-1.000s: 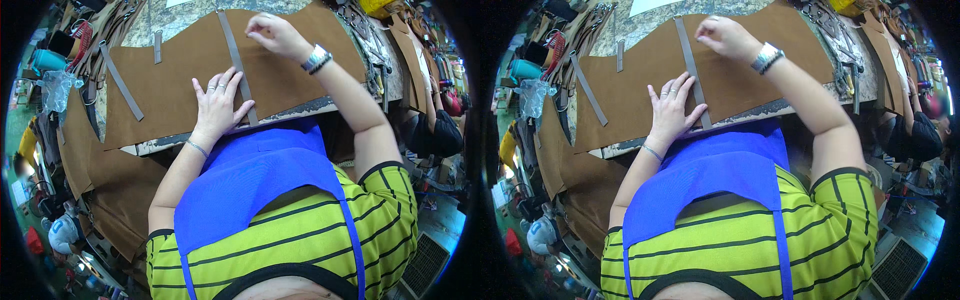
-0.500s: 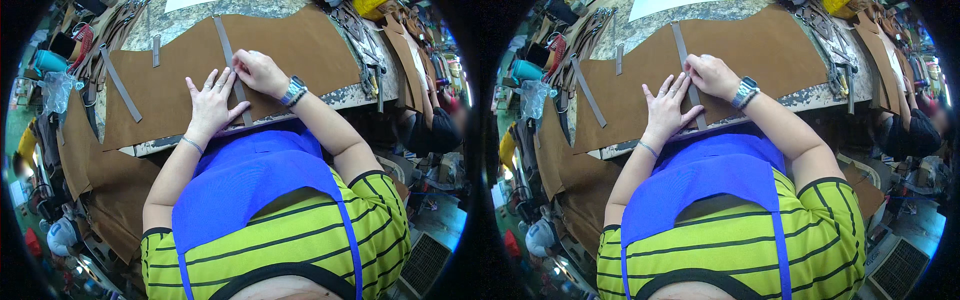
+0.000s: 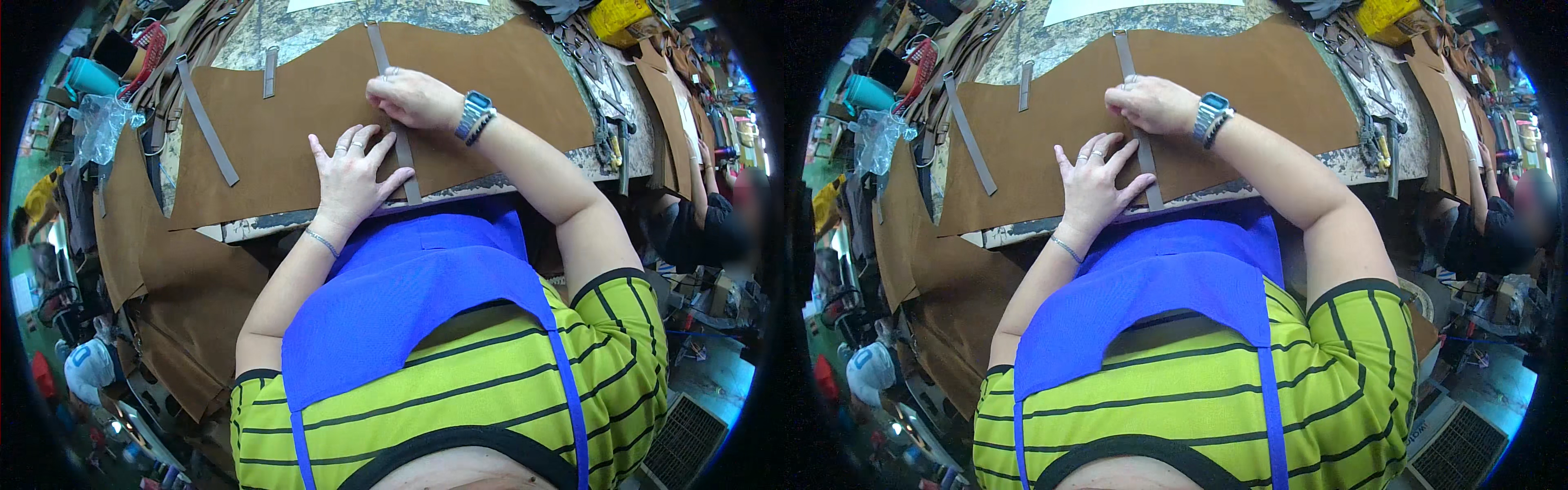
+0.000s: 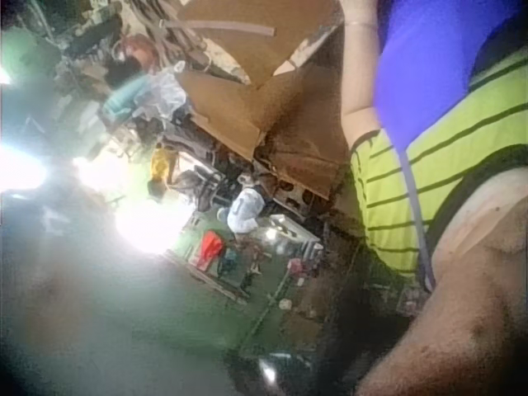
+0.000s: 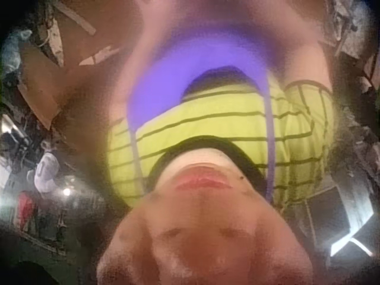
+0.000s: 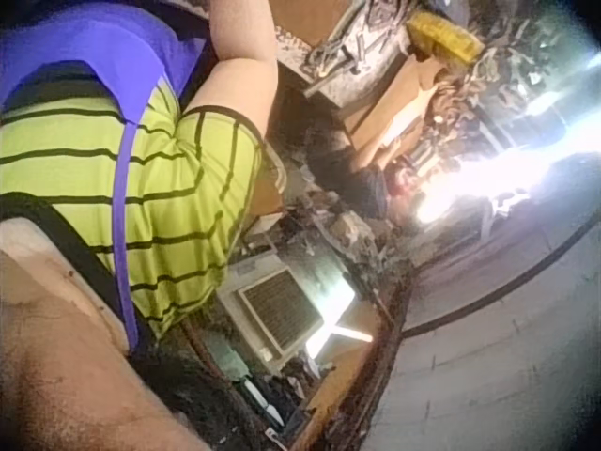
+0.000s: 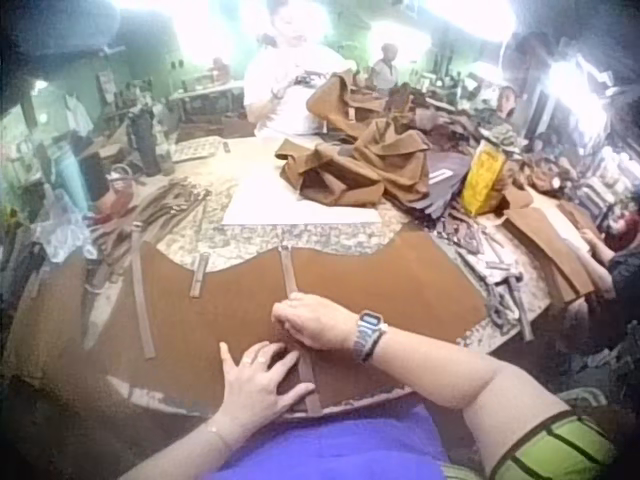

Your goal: Assembling leather straps onto a leather bag panel using adhesive, a hammer for securing, and scissors for trimming.

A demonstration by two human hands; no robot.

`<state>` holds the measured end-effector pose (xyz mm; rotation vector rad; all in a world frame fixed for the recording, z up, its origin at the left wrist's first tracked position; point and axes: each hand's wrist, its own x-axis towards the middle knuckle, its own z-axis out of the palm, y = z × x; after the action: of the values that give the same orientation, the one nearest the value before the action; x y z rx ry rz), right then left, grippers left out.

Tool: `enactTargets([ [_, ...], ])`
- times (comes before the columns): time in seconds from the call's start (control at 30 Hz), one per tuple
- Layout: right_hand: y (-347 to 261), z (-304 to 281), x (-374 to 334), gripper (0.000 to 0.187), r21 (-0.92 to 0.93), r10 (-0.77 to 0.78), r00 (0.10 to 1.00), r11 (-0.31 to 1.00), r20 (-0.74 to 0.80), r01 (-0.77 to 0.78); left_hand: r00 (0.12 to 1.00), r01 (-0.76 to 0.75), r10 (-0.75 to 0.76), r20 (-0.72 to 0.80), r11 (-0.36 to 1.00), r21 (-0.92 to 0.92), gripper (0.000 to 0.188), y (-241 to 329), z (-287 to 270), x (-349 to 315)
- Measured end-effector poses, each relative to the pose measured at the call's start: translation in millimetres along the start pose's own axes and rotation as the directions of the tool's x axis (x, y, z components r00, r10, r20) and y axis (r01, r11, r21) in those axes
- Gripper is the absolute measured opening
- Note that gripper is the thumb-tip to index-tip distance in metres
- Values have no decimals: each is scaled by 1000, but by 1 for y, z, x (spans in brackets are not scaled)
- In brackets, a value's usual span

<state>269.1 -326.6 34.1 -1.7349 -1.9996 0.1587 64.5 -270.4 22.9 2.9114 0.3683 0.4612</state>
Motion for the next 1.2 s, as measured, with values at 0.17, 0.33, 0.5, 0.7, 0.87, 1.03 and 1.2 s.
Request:
enactTargets([
  [0.17,5,3,4,11,-77,-9,999,997,-48,5,1000,6,-7,-4,1000,-13,55,0,1,-1],
  [0.33,-37,-15,-26,13,375,192,972,898,133,-229,998,49,-48,51,998,-29,67,-1,2,1],
  [0.5,1,-33,-74,20,610,672,710,657,-209,-443,995,-39,40,93,999,-9,76,-3,12,1],
  [0.7,49,-76,-180,30,676,840,292,542,-458,-500,947,4,110,301,935,-355,62,-28,-17,-4],
  [0.87,82,-114,-253,28,354,803,290,513,-521,-782,921,315,-340,191,937,149,70,-119,-27,-10],
  [1.03,154,-159,-316,32,76,784,295,396,-546,-915,696,649,-716,63,663,374,91,-189,-39,-12],
  [1.2,156,-153,-296,42,-186,634,281,213,-721,-959,664,714,-738,-117,581,390,75,-241,-40,-25],
])
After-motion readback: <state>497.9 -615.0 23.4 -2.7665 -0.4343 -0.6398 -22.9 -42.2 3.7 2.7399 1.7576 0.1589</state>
